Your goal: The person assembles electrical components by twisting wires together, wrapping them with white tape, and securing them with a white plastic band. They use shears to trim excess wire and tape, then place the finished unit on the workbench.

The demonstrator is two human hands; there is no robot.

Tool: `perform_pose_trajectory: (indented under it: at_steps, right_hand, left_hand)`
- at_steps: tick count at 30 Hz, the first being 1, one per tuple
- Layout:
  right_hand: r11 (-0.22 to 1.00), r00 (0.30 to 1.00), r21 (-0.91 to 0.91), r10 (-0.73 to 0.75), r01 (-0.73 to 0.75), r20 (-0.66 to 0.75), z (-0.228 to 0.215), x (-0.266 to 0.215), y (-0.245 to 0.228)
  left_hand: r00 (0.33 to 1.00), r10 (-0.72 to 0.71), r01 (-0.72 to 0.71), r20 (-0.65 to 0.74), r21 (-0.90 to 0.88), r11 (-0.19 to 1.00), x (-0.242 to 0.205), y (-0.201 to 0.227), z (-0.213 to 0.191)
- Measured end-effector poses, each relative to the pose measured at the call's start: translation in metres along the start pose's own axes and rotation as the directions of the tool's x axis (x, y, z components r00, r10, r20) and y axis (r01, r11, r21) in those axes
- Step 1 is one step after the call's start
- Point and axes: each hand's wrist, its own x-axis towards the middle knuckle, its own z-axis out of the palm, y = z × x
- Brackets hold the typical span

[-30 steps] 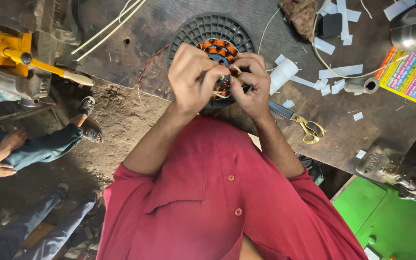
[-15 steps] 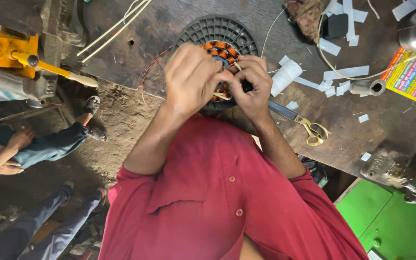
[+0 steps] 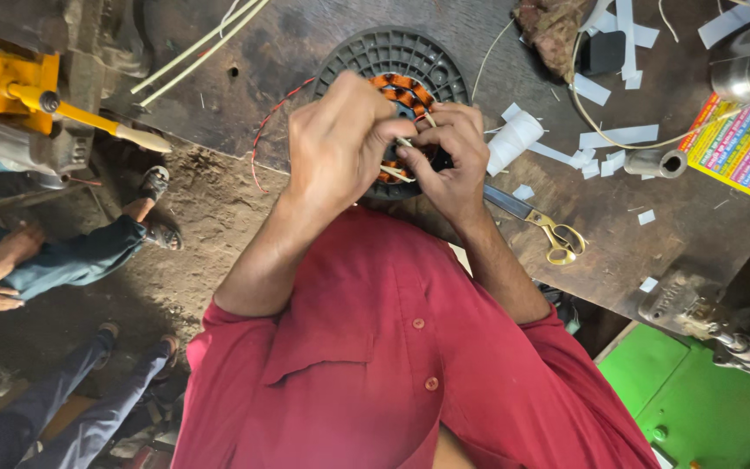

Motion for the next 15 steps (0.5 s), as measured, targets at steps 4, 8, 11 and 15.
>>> perform_pose_trajectory:
  at_steps: [4,8,11,15]
  right_hand:
    - [1.000,1.000,-0.025,-0.003,0.004,0.011,-0.002,0.003,-0.007]
    - [0.994,1.000,-0.107,0.012,-0.010,0.016,0.002,0.002,-0.013]
    - [0.991,0.999,-0.125,0.050,-0.051,-0.012,0.011,0.005,-0.014]
    - [0.996,0.998,-0.082,0.049,-0.045,0.049,0.003,0.012,-0.017]
  left_hand:
    - [0.967,-0.195,0.226,0.165,-0.194,0.955,0.000,0.004,-0.007]
    - [0.962,-0.230,0.258,0.144,-0.221,0.941,0.001,0.006,-0.007]
    - [0.961,-0.234,0.264,0.149,-0.227,0.937,0.002,0.007,-0.008]
    - [0.966,-0.205,0.233,0.159,-0.185,0.955,0.004,0.007,-0.011]
